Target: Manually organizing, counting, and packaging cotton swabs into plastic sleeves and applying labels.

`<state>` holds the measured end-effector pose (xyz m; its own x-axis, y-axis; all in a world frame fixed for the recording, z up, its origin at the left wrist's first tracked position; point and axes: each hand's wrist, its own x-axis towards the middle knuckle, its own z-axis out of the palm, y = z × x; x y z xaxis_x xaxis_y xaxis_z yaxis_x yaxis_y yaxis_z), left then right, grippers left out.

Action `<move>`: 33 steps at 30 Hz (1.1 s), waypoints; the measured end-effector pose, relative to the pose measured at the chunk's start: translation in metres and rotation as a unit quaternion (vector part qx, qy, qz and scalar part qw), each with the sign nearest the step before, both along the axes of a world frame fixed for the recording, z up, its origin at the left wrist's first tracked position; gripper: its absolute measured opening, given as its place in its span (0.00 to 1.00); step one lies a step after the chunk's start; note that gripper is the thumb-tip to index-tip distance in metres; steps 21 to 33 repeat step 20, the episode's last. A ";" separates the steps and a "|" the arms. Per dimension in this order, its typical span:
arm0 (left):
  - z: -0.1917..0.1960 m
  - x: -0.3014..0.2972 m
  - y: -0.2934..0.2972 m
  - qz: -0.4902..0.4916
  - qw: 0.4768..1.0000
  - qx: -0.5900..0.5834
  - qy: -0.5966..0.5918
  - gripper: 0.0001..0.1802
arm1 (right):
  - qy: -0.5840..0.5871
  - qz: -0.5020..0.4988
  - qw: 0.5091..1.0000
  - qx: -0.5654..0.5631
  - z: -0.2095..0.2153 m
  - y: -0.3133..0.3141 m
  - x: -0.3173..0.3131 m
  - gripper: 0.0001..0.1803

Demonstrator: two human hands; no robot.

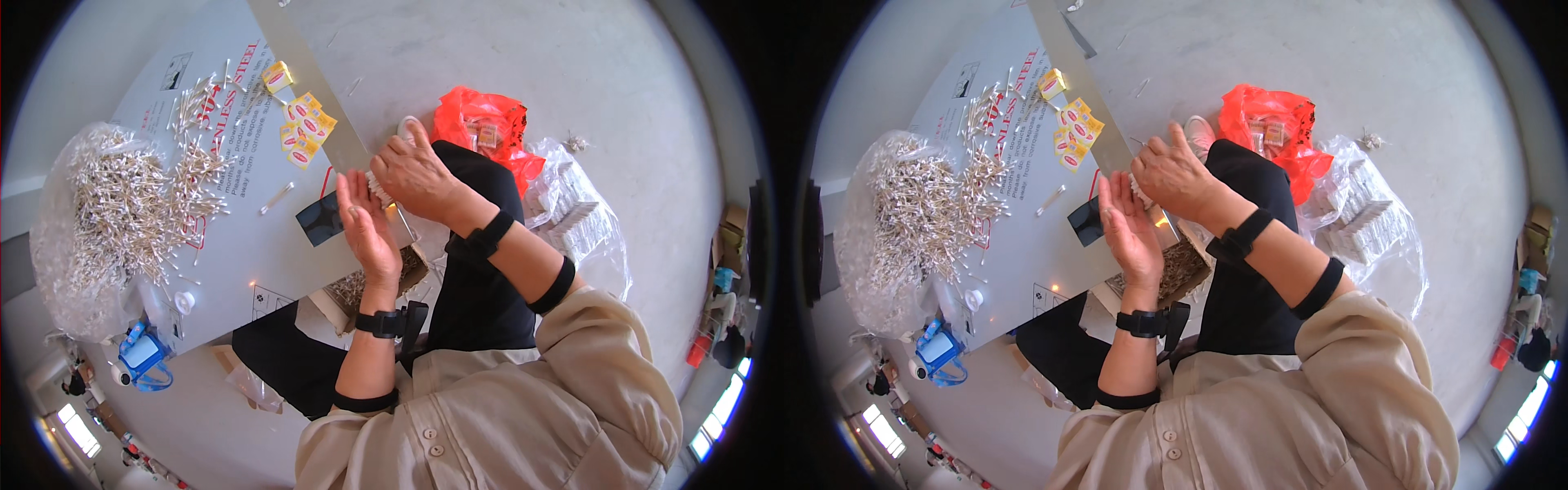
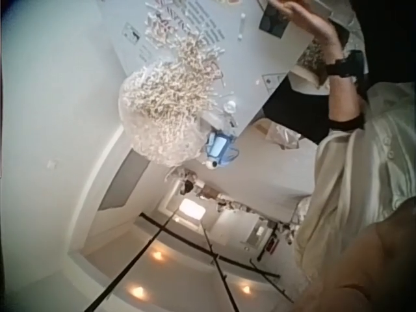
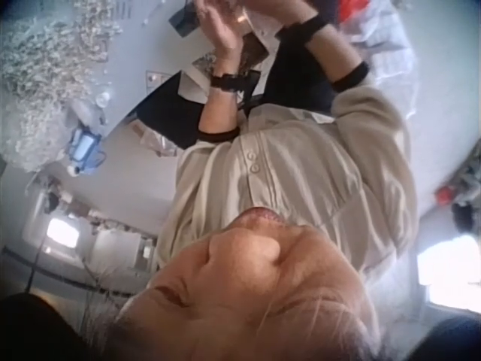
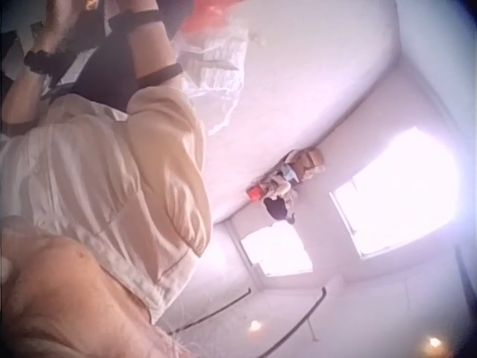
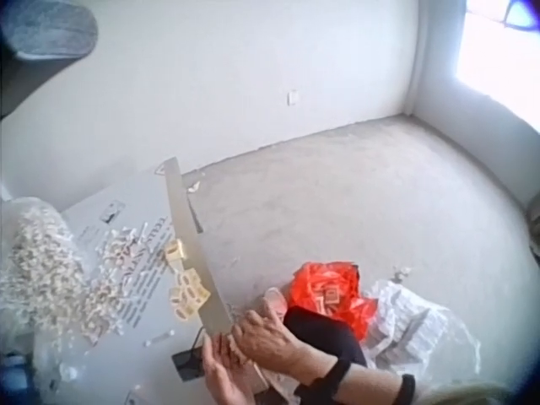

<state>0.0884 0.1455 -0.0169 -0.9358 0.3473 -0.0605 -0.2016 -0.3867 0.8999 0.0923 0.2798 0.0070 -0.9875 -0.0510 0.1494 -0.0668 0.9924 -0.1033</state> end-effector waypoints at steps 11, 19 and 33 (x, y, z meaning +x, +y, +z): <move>0.010 0.008 -0.005 0.059 0.994 0.000 -0.093 0.41 | 0.130 -0.217 0.235 -0.938 -0.032 -0.005 0.023 0.28; 0.024 -0.012 -0.001 0.026 0.979 0.009 -0.201 0.46 | 0.189 -0.220 0.284 -0.914 -0.037 -0.032 0.014 0.25; 0.024 -0.011 -0.001 0.024 0.979 0.007 -0.202 0.46 | 0.174 -0.214 0.283 -0.919 -0.037 -0.034 0.015 0.26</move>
